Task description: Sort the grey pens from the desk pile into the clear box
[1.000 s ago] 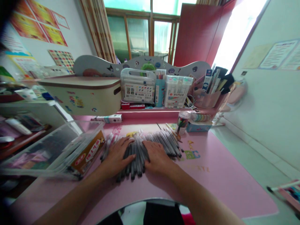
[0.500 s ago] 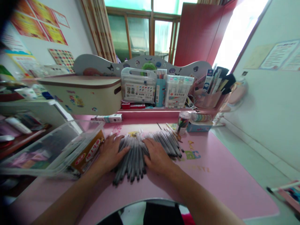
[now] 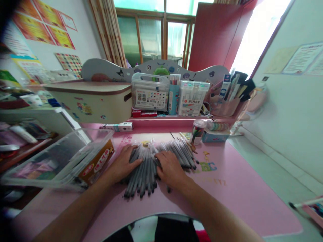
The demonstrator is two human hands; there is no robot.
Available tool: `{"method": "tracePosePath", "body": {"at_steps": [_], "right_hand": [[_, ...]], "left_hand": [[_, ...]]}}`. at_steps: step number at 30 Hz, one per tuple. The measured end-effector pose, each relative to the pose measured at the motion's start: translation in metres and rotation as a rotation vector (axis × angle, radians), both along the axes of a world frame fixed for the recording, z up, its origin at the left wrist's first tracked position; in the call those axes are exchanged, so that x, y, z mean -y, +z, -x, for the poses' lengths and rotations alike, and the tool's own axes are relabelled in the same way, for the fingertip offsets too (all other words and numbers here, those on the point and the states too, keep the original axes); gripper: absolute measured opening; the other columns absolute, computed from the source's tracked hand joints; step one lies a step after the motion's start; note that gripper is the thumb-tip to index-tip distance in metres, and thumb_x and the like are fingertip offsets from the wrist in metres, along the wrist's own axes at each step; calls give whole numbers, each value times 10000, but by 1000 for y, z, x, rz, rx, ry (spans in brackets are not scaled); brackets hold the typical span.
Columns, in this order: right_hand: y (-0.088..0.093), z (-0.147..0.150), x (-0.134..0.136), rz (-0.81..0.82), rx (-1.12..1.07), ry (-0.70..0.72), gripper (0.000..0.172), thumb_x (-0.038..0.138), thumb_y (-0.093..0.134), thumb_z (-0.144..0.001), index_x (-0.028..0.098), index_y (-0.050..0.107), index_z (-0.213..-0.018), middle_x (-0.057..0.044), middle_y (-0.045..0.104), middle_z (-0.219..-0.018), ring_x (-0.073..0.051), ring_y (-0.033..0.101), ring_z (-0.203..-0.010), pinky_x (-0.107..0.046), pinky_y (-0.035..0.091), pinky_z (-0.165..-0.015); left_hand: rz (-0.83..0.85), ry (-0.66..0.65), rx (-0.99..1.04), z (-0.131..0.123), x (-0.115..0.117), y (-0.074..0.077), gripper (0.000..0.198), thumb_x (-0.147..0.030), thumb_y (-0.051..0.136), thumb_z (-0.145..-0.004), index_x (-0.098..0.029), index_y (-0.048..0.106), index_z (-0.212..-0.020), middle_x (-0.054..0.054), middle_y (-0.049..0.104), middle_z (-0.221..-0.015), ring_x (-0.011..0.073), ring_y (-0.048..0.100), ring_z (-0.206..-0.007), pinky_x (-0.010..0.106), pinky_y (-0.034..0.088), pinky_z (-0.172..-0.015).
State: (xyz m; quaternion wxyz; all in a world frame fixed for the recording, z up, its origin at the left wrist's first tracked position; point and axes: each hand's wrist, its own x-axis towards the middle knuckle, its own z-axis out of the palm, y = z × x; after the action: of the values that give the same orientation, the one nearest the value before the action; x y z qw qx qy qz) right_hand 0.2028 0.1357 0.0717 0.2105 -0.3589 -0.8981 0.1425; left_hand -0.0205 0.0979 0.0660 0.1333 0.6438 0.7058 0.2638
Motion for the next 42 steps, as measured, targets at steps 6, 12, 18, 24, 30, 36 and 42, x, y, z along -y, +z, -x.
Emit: {"method": "tracePosePath", "body": {"at_steps": [6,12,18,24,30,36,42], "right_hand": [[-4,2,-1,20,-158,22,431,21,528,-754,144,610,-1159,-122,674,-1061,-246,586,-980,-403,460,-903],[-1,3,1,61,-270,36,375,52,526,-805,159,599,-1156,-113,673,-1051,-218,610,-927,-370,481,-859],[4,3,1,105,-371,-41,282,86,564,-815,153,620,-1084,-80,673,-969,-189,622,-822,-334,496,-800],[9,5,7,-21,-455,55,196,117,546,-879,191,635,-1037,-86,680,-986,-212,626,-917,-352,505,-830],[12,10,15,-113,-512,147,246,114,510,-909,208,631,-1102,-91,680,-1028,-213,613,-984,-370,512,-861],[11,8,12,-45,-489,126,204,141,544,-906,190,624,-1087,-81,679,-979,-202,621,-916,-347,505,-832],[16,6,12,-5,-396,88,172,140,551,-881,177,644,-1020,-80,675,-950,-208,606,-898,-346,481,-823]], "left_hand": [[-40,-212,113,3,0,4,566,-370,572,-800,-136,523,-1313,170,507,-1417,279,444,-1354,446,324,-1154],[-53,-218,80,3,1,11,506,-378,536,-846,-166,568,-1304,152,462,-1490,295,389,-1404,483,295,-1168],[-160,-214,144,-4,4,12,411,-340,504,-868,-166,623,-1220,142,528,-1421,275,436,-1358,483,310,-1158],[-266,-218,344,-24,11,19,292,-294,619,-813,-226,697,-1085,97,610,-1292,267,514,-1250,461,375,-1095],[-196,-238,672,-36,20,26,154,-329,630,-825,-203,719,-835,46,678,-848,202,621,-830,322,497,-763],[-224,-181,881,-40,23,29,150,-323,674,-809,-184,717,-849,30,696,-818,189,640,-817,295,490,-766],[-336,-23,1032,-38,24,34,147,-327,652,-842,-187,680,-809,-17,639,-695,114,545,-621,229,444,-619]]}}
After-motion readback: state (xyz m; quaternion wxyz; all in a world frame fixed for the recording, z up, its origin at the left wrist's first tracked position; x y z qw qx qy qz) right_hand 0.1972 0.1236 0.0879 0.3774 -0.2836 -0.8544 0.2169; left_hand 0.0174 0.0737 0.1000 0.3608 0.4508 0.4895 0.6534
